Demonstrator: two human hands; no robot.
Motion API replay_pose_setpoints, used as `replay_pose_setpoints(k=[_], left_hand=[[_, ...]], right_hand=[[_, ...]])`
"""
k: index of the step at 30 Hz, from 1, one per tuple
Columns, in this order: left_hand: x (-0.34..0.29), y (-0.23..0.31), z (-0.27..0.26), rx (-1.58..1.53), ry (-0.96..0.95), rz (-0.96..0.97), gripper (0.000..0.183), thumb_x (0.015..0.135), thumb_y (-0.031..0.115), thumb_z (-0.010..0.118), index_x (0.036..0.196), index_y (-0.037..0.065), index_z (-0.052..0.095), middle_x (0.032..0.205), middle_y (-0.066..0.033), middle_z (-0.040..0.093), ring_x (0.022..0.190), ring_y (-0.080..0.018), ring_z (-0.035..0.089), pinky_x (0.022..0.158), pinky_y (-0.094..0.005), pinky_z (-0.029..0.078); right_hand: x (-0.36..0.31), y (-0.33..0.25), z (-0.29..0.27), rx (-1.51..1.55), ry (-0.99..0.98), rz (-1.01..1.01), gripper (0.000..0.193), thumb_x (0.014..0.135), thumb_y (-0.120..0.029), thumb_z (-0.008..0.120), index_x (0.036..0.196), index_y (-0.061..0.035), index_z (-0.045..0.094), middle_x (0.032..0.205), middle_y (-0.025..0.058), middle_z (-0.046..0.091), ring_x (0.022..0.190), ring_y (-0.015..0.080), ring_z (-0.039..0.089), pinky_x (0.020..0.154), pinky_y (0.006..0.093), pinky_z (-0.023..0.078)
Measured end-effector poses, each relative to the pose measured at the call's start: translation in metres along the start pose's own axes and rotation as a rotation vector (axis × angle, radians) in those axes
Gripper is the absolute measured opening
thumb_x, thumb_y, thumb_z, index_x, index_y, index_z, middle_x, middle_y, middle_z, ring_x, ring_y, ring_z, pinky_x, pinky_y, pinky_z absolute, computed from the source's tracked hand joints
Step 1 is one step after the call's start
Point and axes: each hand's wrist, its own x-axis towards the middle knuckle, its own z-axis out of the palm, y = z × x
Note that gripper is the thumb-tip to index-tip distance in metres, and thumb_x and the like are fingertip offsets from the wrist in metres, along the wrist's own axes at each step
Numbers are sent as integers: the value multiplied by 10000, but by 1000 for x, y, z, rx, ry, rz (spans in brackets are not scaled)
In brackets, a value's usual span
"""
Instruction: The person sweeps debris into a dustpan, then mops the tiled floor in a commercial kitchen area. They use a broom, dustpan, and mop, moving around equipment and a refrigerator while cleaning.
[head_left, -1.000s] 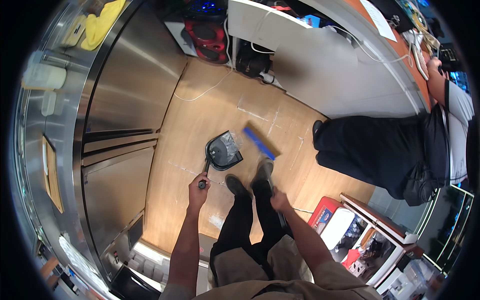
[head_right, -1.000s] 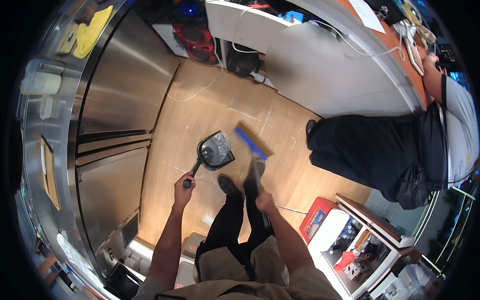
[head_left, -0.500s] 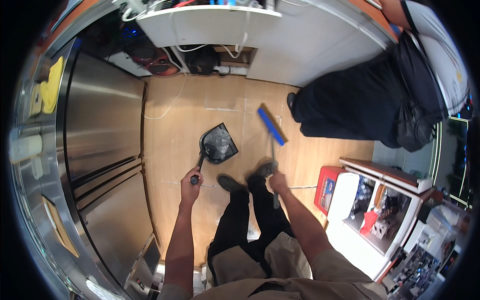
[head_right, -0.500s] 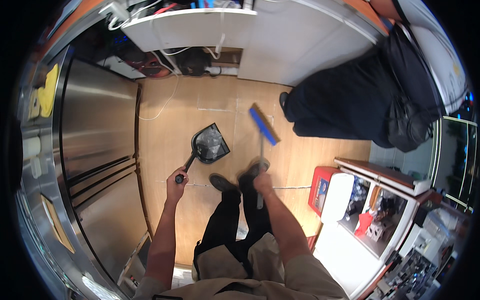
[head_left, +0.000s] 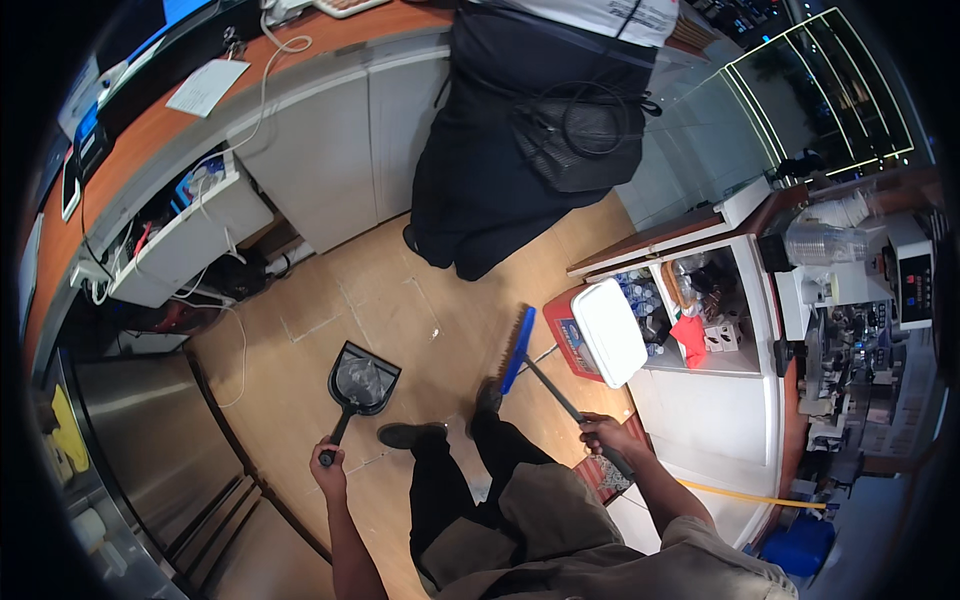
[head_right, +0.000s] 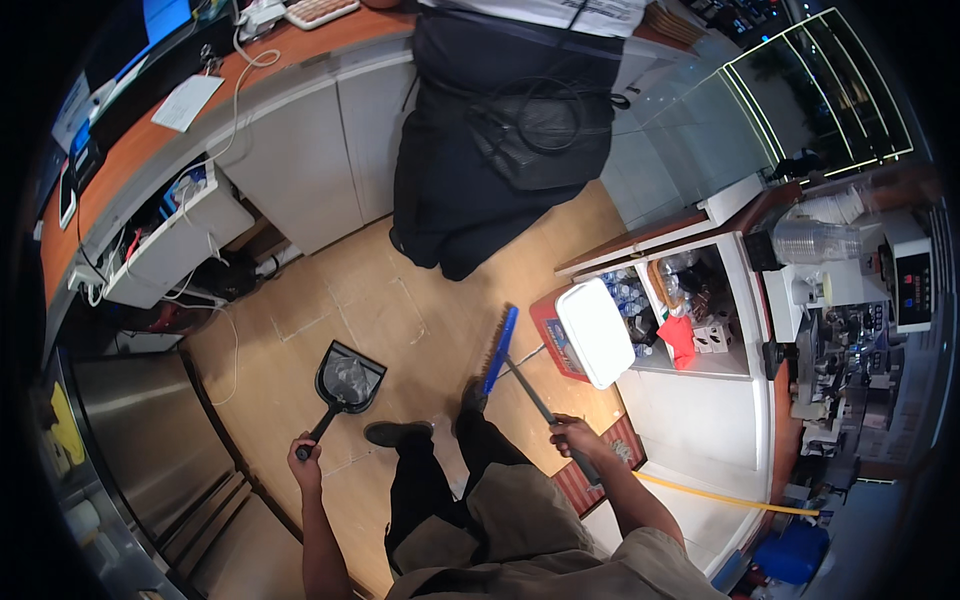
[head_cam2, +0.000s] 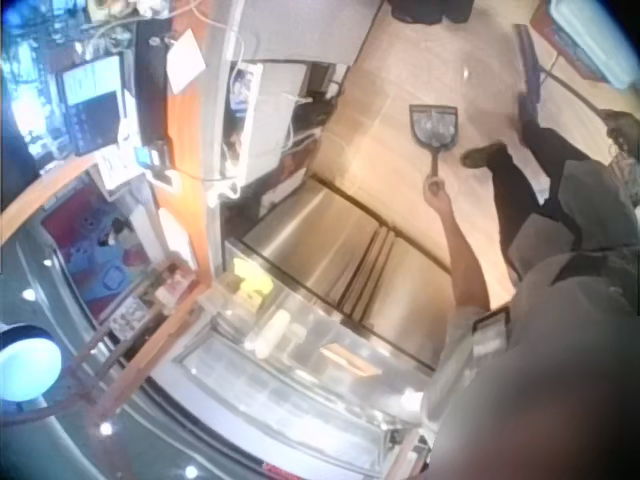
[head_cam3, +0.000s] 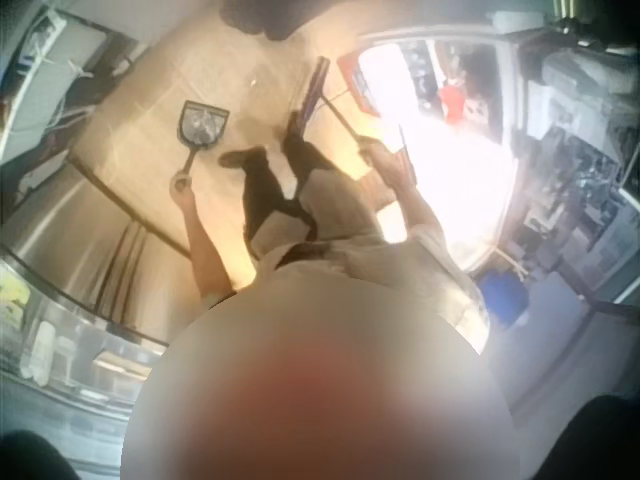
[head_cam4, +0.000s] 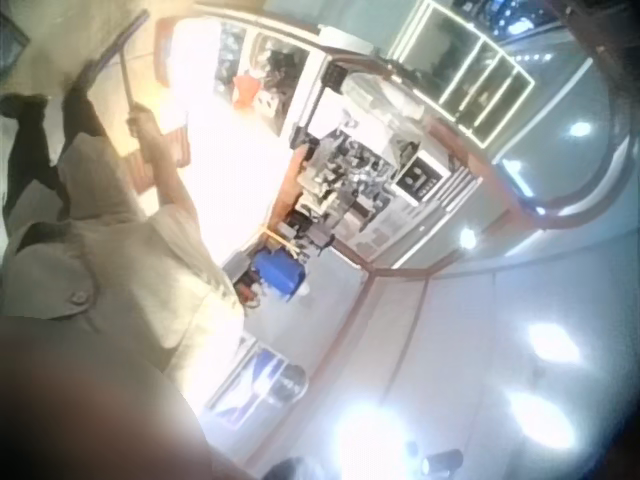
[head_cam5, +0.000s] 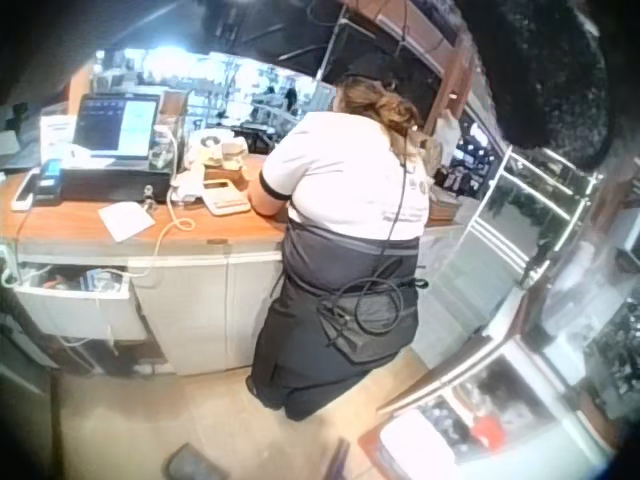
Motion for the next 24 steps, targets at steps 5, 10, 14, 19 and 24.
replay_pose_setpoints(k=[5,10,14,19,24], left_hand=[[-20,19,39,-6,-46,5,231,734,-154,654,866,28,603,1170,-187,642,1139,-287,599,1041,-394,409],[-41,42,92,32,-54,25,246,714,-162,656,867,25,608,1139,-187,648,1123,-279,602,1037,-400,412],[-55,58,132,44,-53,-14,237,724,-155,655,870,28,618,1154,-202,647,1131,-283,603,1040,-404,412],[-71,75,171,44,-111,19,231,723,-144,660,874,27,623,1177,-212,644,1142,-288,603,1024,-398,424],[-78,101,202,123,-246,89,232,729,-143,667,881,26,623,1185,-204,646,1150,-293,601,1020,-395,430]], right_hand=[[-66,-31,-112,165,69,-123,390,946,-84,526,1322,19,511,706,39,552,478,86,451,410,229,391],[-86,-57,-170,374,44,-251,423,945,-85,504,1350,30,461,714,49,541,464,83,430,393,222,372],[-80,-68,-195,497,2,-266,431,940,-60,493,1359,20,439,743,60,540,467,82,423,386,221,353],[-69,-59,-210,625,6,-164,422,927,-45,512,1342,4,451,743,51,537,468,82,419,388,222,353],[-50,-25,-202,413,-33,-205,540,902,-63,574,1423,-22,436,712,24,538,460,85,459,395,240,384]])
